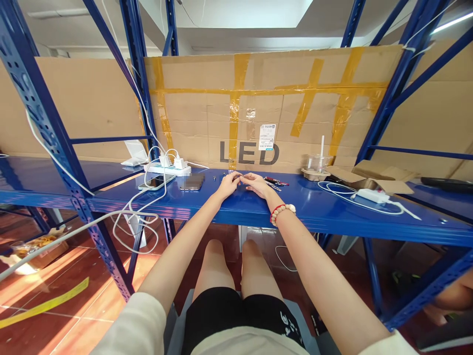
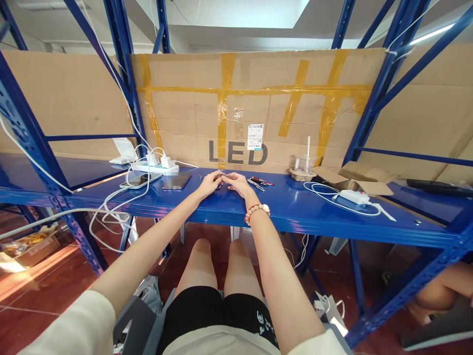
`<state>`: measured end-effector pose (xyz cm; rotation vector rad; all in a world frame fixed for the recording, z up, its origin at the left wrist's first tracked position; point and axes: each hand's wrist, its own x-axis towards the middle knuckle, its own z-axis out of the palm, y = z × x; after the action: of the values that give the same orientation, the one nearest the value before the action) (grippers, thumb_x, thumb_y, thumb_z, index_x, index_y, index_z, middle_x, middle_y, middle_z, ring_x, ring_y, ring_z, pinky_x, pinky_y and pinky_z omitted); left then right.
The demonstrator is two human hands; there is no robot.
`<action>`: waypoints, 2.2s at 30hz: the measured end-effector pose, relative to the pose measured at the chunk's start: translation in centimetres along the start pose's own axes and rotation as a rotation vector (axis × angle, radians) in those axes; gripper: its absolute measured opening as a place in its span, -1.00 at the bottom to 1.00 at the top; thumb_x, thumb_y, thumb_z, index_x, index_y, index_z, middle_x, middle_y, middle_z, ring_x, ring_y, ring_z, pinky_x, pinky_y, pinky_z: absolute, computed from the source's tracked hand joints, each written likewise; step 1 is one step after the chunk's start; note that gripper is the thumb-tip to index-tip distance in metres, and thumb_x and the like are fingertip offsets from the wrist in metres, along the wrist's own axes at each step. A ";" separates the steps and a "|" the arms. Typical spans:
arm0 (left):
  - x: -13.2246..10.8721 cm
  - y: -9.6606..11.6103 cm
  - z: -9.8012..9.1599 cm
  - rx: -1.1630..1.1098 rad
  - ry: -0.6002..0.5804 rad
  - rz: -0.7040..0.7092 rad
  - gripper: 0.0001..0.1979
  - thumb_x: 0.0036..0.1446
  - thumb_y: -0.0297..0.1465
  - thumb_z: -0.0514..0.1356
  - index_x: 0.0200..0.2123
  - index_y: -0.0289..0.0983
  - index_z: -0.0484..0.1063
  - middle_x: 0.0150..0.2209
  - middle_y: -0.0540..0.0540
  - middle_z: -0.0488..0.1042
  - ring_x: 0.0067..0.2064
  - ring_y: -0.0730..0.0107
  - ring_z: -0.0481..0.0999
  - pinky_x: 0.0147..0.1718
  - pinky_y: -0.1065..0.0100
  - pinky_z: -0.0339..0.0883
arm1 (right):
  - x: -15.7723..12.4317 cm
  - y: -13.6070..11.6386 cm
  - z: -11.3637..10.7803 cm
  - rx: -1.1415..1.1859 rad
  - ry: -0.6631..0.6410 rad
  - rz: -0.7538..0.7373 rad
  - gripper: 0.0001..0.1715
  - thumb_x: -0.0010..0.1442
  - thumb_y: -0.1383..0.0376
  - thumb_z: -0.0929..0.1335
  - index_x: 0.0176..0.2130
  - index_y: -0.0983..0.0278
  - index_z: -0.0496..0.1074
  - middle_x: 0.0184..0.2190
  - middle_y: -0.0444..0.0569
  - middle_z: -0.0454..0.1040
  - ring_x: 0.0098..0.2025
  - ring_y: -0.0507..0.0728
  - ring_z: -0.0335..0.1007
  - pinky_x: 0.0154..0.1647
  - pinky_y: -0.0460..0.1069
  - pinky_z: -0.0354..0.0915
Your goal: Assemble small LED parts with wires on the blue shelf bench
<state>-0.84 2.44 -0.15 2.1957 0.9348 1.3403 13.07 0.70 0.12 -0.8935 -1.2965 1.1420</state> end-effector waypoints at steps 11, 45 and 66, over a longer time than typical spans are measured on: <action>0.2 -0.3 0.2 -0.025 0.091 -0.080 -0.79 0.00 -0.50 0.10 -0.24 -0.34 0.38 -0.34 -0.10 0.50 -0.41 0.47 0.46 -0.26 0.36 0.36 | 0.3 -0.3 0.2 -0.005 0.059 0.057 -0.83 0.00 0.23 0.40 -0.39 0.29 0.46 -0.39 -0.09 0.43 -0.44 -0.07 0.27 -0.53 -0.20 0.22; -0.4 0.8 -0.4 0.227 -0.042 0.057 -0.75 0.12 -0.43 -0.03 -0.22 -0.31 0.41 -0.51 -0.04 0.44 -0.45 0.44 0.40 -0.31 0.41 0.27 | -0.5 -0.4 0.1 -0.022 -0.006 -0.021 -0.66 -0.24 0.15 0.48 -0.40 0.24 0.47 -0.35 -0.12 0.43 -0.38 -0.05 0.26 -0.52 -0.19 0.18; -1.0 1.6 -0.8 0.377 -0.037 0.014 -0.72 0.10 -0.42 0.00 -0.10 -0.17 0.34 -0.24 -0.10 0.47 -0.16 0.27 0.39 -0.14 0.27 0.25 | -1.0 -1.0 0.4 -0.064 0.029 0.016 -0.71 -0.29 0.21 0.50 -0.52 0.29 0.43 -0.47 -0.13 0.40 -0.37 -0.02 0.26 -0.51 -0.17 0.18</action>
<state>-1.30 0.66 0.61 2.4942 1.2446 1.2020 12.91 -0.50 0.85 -0.9657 -1.3101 1.1015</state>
